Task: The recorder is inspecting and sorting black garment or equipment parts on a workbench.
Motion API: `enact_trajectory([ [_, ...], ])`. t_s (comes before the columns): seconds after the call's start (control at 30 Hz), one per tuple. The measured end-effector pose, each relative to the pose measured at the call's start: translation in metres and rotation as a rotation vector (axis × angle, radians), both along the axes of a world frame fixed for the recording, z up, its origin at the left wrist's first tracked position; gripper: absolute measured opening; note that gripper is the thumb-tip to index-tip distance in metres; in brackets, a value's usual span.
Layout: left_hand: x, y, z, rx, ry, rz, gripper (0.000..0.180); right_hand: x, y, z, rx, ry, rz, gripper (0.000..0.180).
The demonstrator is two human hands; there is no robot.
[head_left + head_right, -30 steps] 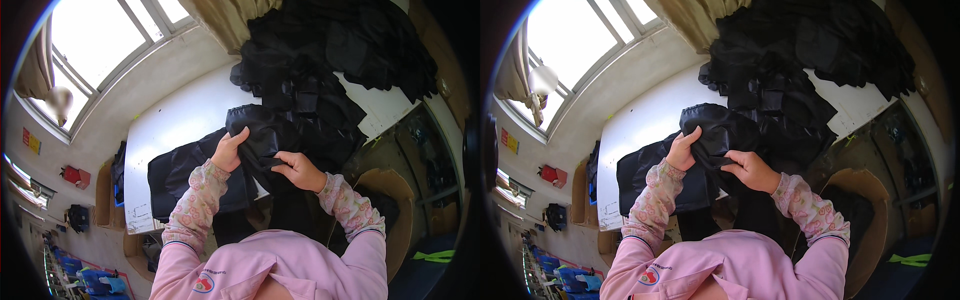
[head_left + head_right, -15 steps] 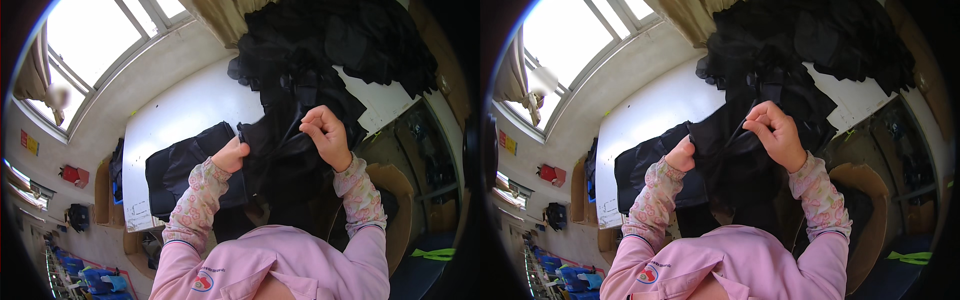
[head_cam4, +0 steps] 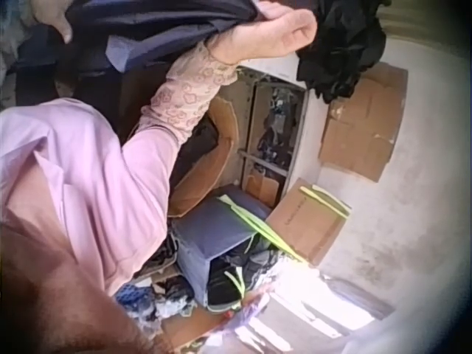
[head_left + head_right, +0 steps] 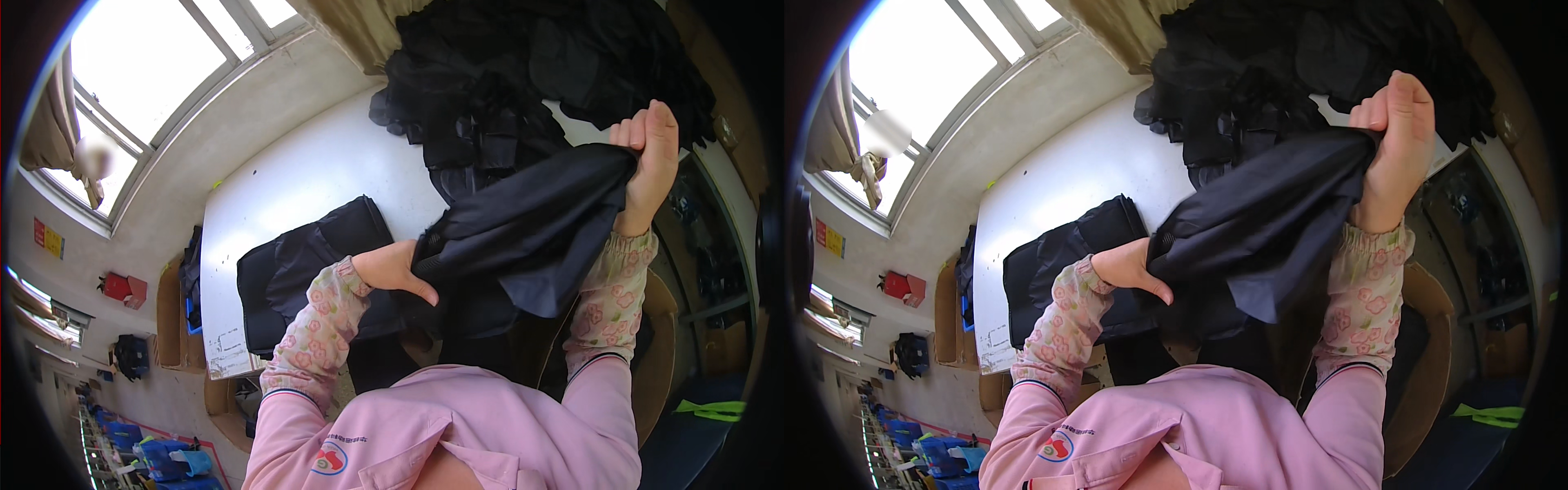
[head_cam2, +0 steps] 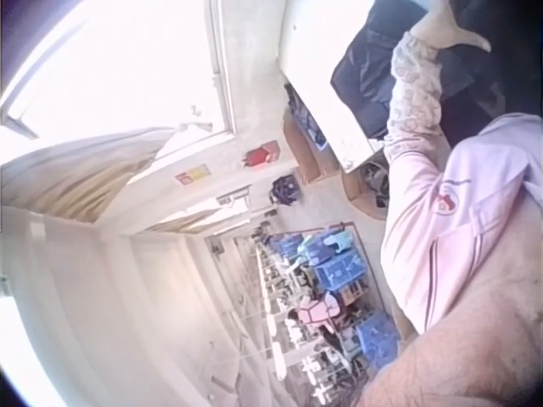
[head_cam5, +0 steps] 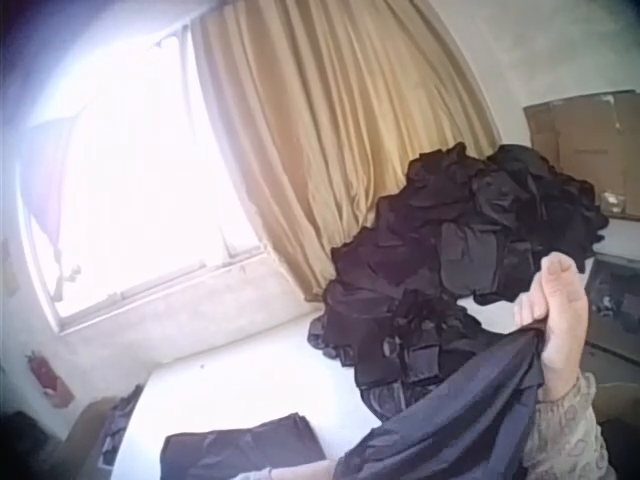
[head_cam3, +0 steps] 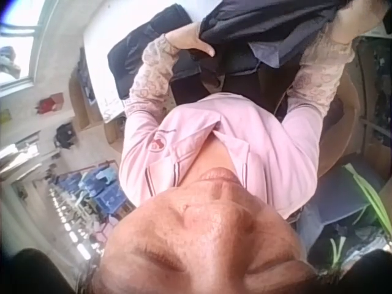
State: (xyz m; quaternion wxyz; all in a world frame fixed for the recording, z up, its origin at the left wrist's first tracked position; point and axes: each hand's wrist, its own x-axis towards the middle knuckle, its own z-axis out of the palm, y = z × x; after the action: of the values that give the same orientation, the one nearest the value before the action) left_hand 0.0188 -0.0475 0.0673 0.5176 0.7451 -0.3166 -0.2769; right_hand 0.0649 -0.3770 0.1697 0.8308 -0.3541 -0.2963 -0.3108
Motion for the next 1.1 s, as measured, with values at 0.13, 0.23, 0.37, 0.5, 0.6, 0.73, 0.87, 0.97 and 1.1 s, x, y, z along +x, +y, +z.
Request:
enact_trajectory([
  [0.13,-0.011,-0.012,0.012,0.241,0.371,-0.208,0.058,0.05,-0.01,-0.034,-0.213,0.068,-0.573,0.008],
  [0.23,-0.015,-0.003,0.017,-0.303,0.516,-0.123,0.054,0.067,0.003,-0.095,-1.294,0.298,-0.587,0.021],
  [0.37,-0.008,-0.001,0.008,-0.685,0.501,-0.02,0.054,0.064,-0.018,-0.112,-1.361,0.079,-0.558,0.018],
  [0.5,-0.005,0.003,0.004,-0.8,0.584,0.113,0.048,-0.001,0.009,-0.034,-0.895,0.372,-0.116,0.017],
  [0.6,0.001,-0.013,0.012,-0.803,0.604,0.169,0.044,-0.055,0.055,-0.024,-1.137,0.078,-0.06,0.044],
  [0.73,0.013,-0.028,0.026,-0.756,0.336,0.313,0.039,-0.052,0.074,-0.047,-1.118,0.1,-0.111,0.038],
  [0.87,0.049,0.012,0.033,-0.789,-0.08,0.78,0.021,-0.03,0.056,-0.039,-1.118,0.124,-0.232,0.022],
  [0.97,0.049,0.038,0.019,-0.635,-0.344,1.126,0.014,-0.016,0.051,-0.035,-1.094,0.19,-0.365,0.018],
  [1.1,-0.027,0.0,-0.003,-0.062,0.204,0.357,0.028,0.013,0.045,-0.033,-0.765,0.349,-0.364,0.018],
])
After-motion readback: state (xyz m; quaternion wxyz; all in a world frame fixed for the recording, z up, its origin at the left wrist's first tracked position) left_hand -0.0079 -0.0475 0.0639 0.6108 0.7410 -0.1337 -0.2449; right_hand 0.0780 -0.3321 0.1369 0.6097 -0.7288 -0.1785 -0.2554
